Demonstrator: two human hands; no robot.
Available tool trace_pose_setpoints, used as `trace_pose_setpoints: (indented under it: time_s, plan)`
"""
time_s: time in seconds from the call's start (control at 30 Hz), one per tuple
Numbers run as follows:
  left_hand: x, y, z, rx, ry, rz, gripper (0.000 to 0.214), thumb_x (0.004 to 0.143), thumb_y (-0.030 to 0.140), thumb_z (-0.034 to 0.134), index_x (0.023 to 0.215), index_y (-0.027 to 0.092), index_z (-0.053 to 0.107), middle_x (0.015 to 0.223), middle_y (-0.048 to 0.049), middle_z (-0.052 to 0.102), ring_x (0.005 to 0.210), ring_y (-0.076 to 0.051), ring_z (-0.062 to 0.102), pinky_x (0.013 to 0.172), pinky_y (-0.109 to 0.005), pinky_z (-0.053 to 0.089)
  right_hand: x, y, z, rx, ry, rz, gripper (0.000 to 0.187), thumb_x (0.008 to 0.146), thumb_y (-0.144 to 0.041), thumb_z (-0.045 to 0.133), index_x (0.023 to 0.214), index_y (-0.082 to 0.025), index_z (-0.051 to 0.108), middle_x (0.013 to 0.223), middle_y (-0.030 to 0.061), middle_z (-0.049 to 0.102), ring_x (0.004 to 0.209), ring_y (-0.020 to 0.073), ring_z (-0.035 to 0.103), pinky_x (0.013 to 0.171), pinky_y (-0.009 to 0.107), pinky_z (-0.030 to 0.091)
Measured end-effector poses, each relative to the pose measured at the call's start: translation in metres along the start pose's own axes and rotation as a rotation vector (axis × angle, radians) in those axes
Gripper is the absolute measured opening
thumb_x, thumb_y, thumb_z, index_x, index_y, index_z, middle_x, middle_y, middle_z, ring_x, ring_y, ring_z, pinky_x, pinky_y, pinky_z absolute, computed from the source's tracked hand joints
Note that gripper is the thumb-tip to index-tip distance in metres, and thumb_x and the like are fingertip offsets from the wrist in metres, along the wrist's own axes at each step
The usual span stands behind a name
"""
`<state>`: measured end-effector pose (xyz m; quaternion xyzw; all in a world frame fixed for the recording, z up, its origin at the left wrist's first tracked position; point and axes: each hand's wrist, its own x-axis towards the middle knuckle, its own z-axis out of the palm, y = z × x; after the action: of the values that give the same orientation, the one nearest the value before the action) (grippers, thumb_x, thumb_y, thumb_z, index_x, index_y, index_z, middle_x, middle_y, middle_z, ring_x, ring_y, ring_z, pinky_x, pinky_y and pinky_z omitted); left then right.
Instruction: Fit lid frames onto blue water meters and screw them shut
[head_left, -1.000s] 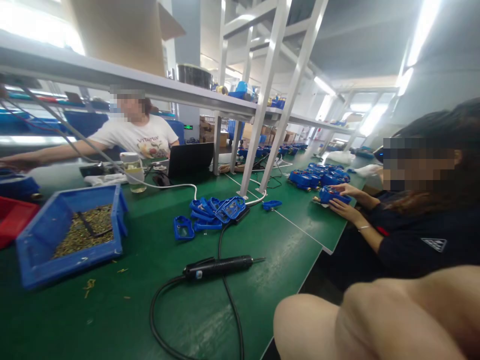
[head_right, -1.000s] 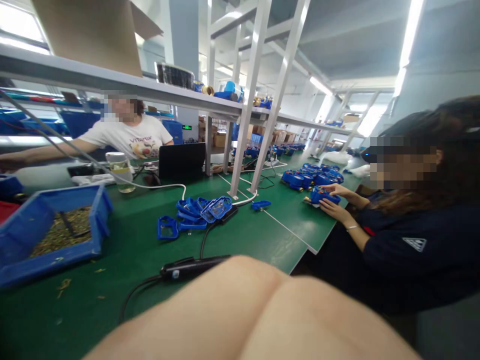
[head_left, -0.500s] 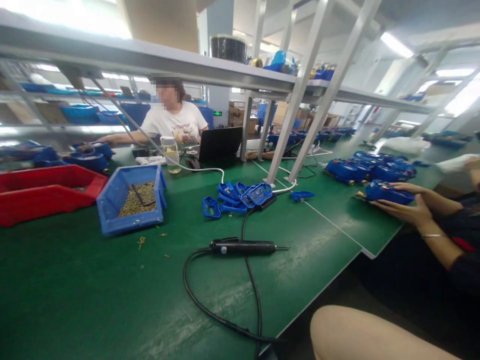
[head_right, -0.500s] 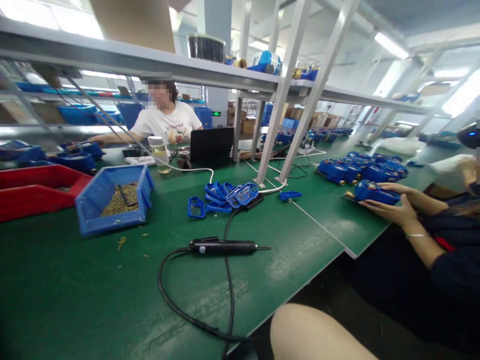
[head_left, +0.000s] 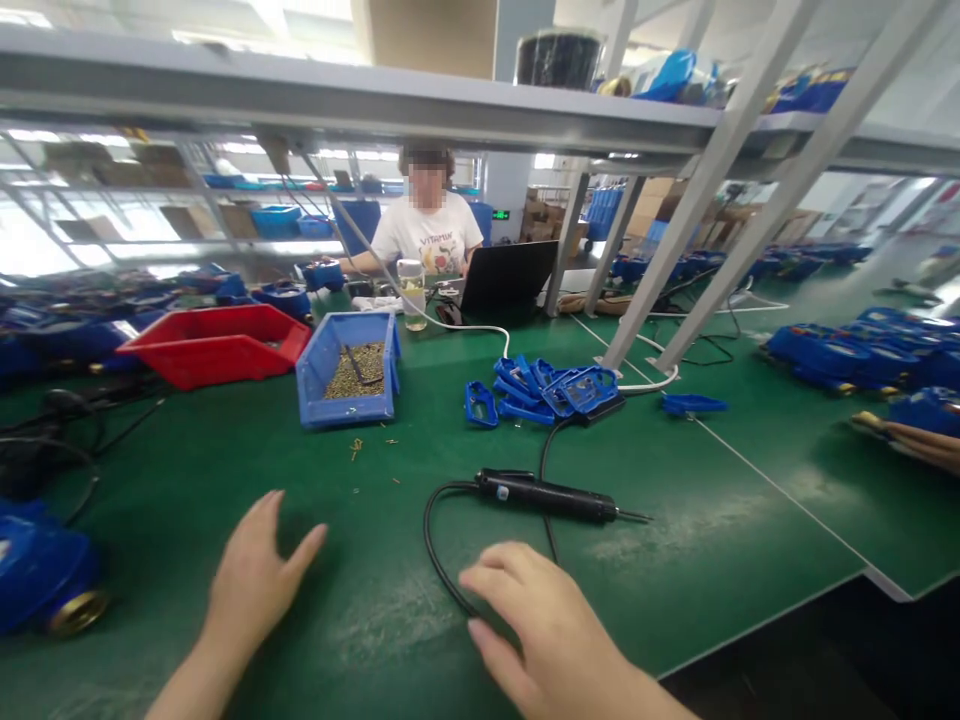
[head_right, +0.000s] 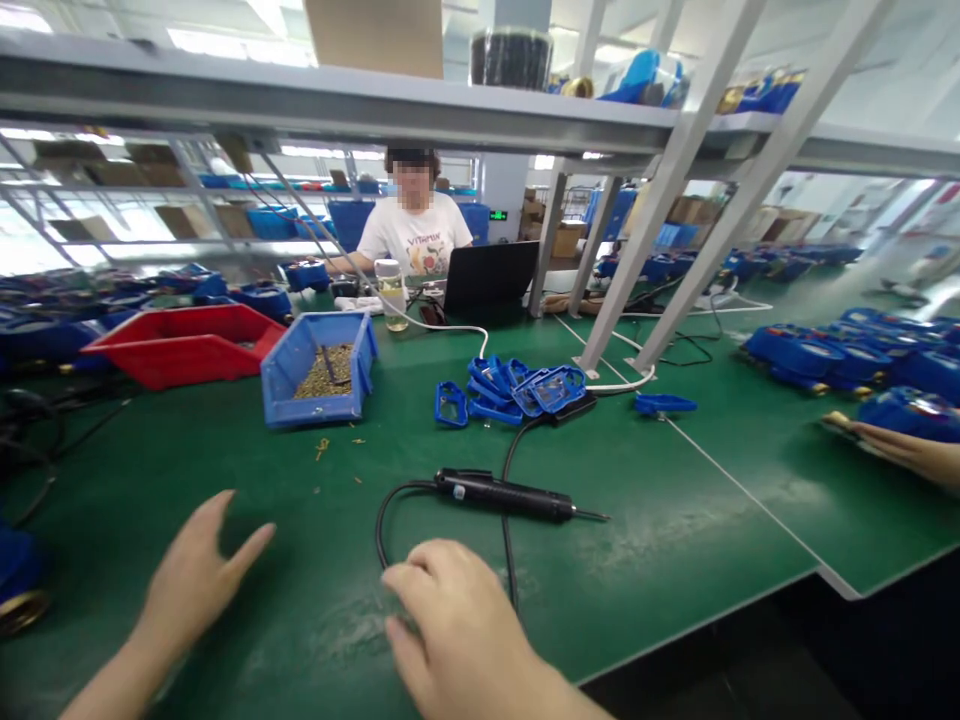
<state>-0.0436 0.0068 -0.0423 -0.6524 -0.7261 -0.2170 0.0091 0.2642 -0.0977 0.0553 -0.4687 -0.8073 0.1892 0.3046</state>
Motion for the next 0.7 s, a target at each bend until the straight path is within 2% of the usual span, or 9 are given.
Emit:
trace_pose_setpoints:
  time_s: [0.07,0.1,0.17,0.23,0.37,0.5,0.57,0.63,0.7]
  plan:
    - [0.021,0.015,0.026,0.039,-0.153,0.059,0.093,0.074,0.064,0.047,0.13,-0.009,0.038,0.135,-0.0318,0.041,0.129,-0.04,0.037,0.106,-0.051,0.034,-0.002,0.017,0.035,-0.224,-0.062,0.088,0.044,0.08,-0.025,0.064,0.122,-0.014,0.056,0.122,0.0196,0.055,0.117,0.034,0.051,0.098,0.057,0.042]
    - [0.033,0.023,0.038,0.062,-0.215,0.065,0.098,0.071,0.066,0.048,0.13,-0.011,0.036,0.137,-0.034,0.039,0.131,-0.042,0.035,0.106,-0.051,0.032,-0.003,0.027,0.047,-0.307,-0.098,0.118,0.055,0.077,-0.03,0.068,0.127,-0.011,0.053,0.129,0.0231,0.05,0.122,0.0387,0.045,0.101,0.061,0.037]
    - [0.059,0.039,0.057,0.064,-0.24,0.069,0.098,0.073,0.065,0.045,0.129,-0.015,0.035,0.135,-0.0366,0.038,0.13,-0.044,0.035,0.107,-0.052,0.031,-0.009,0.045,0.062,-0.409,-0.152,0.16,0.068,0.074,-0.038,0.071,0.132,-0.009,0.049,0.136,0.0262,0.043,0.128,0.0426,0.038,0.104,0.063,0.033]
    - [0.082,0.052,0.07,0.045,-0.262,0.115,0.094,0.076,0.063,0.044,0.131,-0.013,0.035,0.137,-0.0345,0.038,0.131,-0.042,0.034,0.109,-0.049,0.029,-0.016,0.057,0.07,-0.464,-0.164,0.185,0.064,0.077,-0.041,0.068,0.131,-0.011,0.051,0.136,0.0258,0.044,0.127,0.0425,0.039,0.103,0.061,0.035]
    - [0.109,0.071,0.084,-0.03,-0.335,0.236,0.079,0.082,0.057,0.042,0.133,-0.004,0.038,0.141,-0.0252,0.04,0.133,-0.032,0.036,0.111,-0.041,0.029,-0.021,0.07,0.07,-0.505,-0.185,0.158,0.033,0.087,-0.029,0.057,0.118,-0.02,0.061,0.127,0.0216,0.054,0.122,0.0396,0.047,0.099,0.06,0.039]
    - [0.106,0.081,0.082,-0.135,-0.418,0.354,0.071,0.08,0.054,0.043,0.132,0.005,0.045,0.141,-0.0156,0.044,0.132,-0.025,0.04,0.111,-0.036,0.029,-0.009,0.082,0.063,-0.508,-0.122,0.182,0.027,0.087,-0.02,0.055,0.114,-0.024,0.062,0.119,0.0179,0.059,0.118,0.0352,0.051,0.102,0.06,0.035]
    - [0.097,0.078,0.082,-0.189,-0.462,0.408,0.074,0.075,0.055,0.047,0.129,0.006,0.049,0.14,-0.0154,0.045,0.131,-0.027,0.041,0.111,-0.039,0.03,0.0,0.086,0.059,-0.496,-0.111,0.178,0.024,0.087,-0.021,0.057,0.11,-0.021,0.063,0.116,0.0165,0.059,0.115,0.0324,0.052,0.103,0.057,0.034]
    - [0.087,0.069,0.087,-0.244,-0.473,0.444,0.075,0.07,0.056,0.051,0.125,0.006,0.053,0.139,-0.016,0.046,0.13,-0.03,0.041,0.111,-0.043,0.029,0.008,0.088,0.054,-0.504,-0.13,0.179,0.022,0.085,-0.028,0.06,0.106,-0.019,0.063,0.114,0.0147,0.059,0.111,0.0296,0.053,0.102,0.052,0.038]
    - [0.076,0.058,0.095,-0.331,-0.463,0.44,0.061,0.072,0.052,0.047,0.118,0.014,0.059,0.135,-0.011,0.051,0.127,-0.029,0.045,0.111,-0.045,0.031,0.013,0.086,0.047,-0.516,-0.145,0.185,0.031,0.083,-0.04,0.063,0.106,-0.02,0.061,0.113,0.0115,0.058,0.106,0.0266,0.054,0.097,0.046,0.043]
